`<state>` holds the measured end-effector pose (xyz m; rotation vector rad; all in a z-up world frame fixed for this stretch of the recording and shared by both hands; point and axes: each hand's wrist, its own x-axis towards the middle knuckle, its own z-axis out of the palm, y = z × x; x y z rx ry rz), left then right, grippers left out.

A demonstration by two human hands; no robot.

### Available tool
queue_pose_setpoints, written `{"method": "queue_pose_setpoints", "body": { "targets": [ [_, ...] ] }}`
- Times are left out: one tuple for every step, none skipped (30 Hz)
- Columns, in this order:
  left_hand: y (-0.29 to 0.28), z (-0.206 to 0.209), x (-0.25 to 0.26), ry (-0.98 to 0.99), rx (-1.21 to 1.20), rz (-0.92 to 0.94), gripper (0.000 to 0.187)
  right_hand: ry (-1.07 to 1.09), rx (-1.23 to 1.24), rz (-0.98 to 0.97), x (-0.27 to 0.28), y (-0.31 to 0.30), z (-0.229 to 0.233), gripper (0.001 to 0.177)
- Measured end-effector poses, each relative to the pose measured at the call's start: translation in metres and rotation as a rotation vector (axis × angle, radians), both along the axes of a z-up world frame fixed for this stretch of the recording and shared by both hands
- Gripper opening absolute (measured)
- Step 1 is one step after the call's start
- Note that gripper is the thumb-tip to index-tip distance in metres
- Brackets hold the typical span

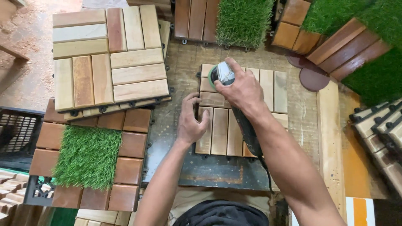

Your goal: The person uses an orbital sander to smooth the surface of a wooden tile assembly. They move the sander across the wooden planks in a systematic pattern, occasionally using their left hand to stabilize the tile. The task continues throughout the video as the person works on different sections of the wooden surface.

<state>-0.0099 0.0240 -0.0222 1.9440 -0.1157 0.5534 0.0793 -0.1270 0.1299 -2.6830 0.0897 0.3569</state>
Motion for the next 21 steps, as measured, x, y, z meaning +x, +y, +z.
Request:
{"method": "queue_pose_setpoints", "body": {
  "targets": [
    [0.000, 0.000, 0.000, 0.000, 0.000, -0.002, 0.040, 0.000, 0.000, -0.002, 0.004, -0.005, -0.001, 0.077],
    [0.000, 0.001, 0.000, 0.001, 0.018, -0.005, 0.039, -0.003, -0.016, -0.019, 0.007, -0.010, -0.003, 0.078],
    [-0.001, 0.001, 0.001, -0.001, 0.037, -0.008, 0.037, -0.009, -0.033, -0.036, 0.012, -0.015, -0.004, 0.078],
    [-0.001, 0.003, 0.002, -0.004, 0.036, -0.011, 0.037, -0.011, -0.033, -0.040, 0.015, -0.022, -0.005, 0.078],
    [-0.001, 0.005, 0.001, 0.000, 0.059, -0.008, 0.034, -0.018, -0.035, -0.052, 0.017, -0.031, -0.006, 0.078],
    [-0.002, 0.007, 0.001, 0.003, 0.083, -0.006, 0.032, -0.025, -0.037, -0.064, 0.019, -0.039, -0.008, 0.077],
    [-0.002, 0.008, 0.000, 0.002, 0.081, -0.012, 0.032, -0.025, -0.039, -0.070, 0.019, -0.046, -0.005, 0.077],
    [-0.002, 0.008, 0.000, 0.011, 0.096, -0.004, 0.030, -0.025, -0.031, -0.099, 0.020, -0.053, -0.003, 0.076],
    [-0.001, 0.010, -0.001, 0.018, 0.113, 0.004, 0.029, -0.024, -0.022, -0.128, 0.020, -0.059, -0.001, 0.075],
    [-0.001, 0.009, -0.001, 0.017, 0.112, -0.002, 0.029, -0.025, -0.022, -0.134, 0.019, -0.064, 0.003, 0.075],
    [-0.002, 0.008, 0.000, 0.020, 0.102, -0.006, 0.029, -0.030, -0.001, -0.172, 0.018, -0.070, 0.007, 0.074],
    [-0.002, 0.007, 0.000, 0.023, 0.093, -0.011, 0.029, -0.035, 0.020, -0.210, 0.017, -0.075, 0.011, 0.074],
    [-0.002, 0.006, 0.001, 0.021, 0.090, -0.016, 0.029, -0.037, 0.017, -0.214, 0.018, -0.085, 0.010, 0.074],
    [-0.002, 0.006, 0.001, 0.022, 0.098, -0.010, 0.029, -0.052, 0.008, -0.239, 0.020, -0.094, 0.008, 0.075],
    [-0.001, 0.005, 0.001, 0.025, 0.106, -0.003, 0.029, -0.065, -0.001, -0.261, 0.021, -0.103, 0.006, 0.076],
    [-0.001, 0.005, 0.000, 0.025, 0.104, -0.005, 0.029, -0.066, -0.003, -0.263, 0.020, -0.111, 0.007, 0.076],
    [-0.002, 0.005, 0.001, 0.030, 0.105, 0.000, 0.029, -0.076, -0.004, -0.302, 0.019, -0.120, 0.008, 0.077],
    [-0.002, 0.006, 0.001, 0.035, 0.107, 0.004, 0.028, -0.087, -0.005, -0.341, 0.018, -0.128, 0.010, 0.077],
    [-0.002, 0.006, 0.001, 0.035, 0.105, 0.006, 0.028, -0.087, -0.006, -0.339, 0.019, -0.136, 0.006, 0.077],
    [-0.003, 0.007, 0.000, 0.046, 0.106, 0.014, 0.028, -0.088, -0.025, -0.352, 0.020, -0.143, 0.003, 0.076],
    [-0.003, 0.008, 0.001, 0.056, 0.108, 0.019, 0.028, -0.090, -0.043, -0.370, 0.021, -0.150, 0.000, 0.076]
  ]
}}
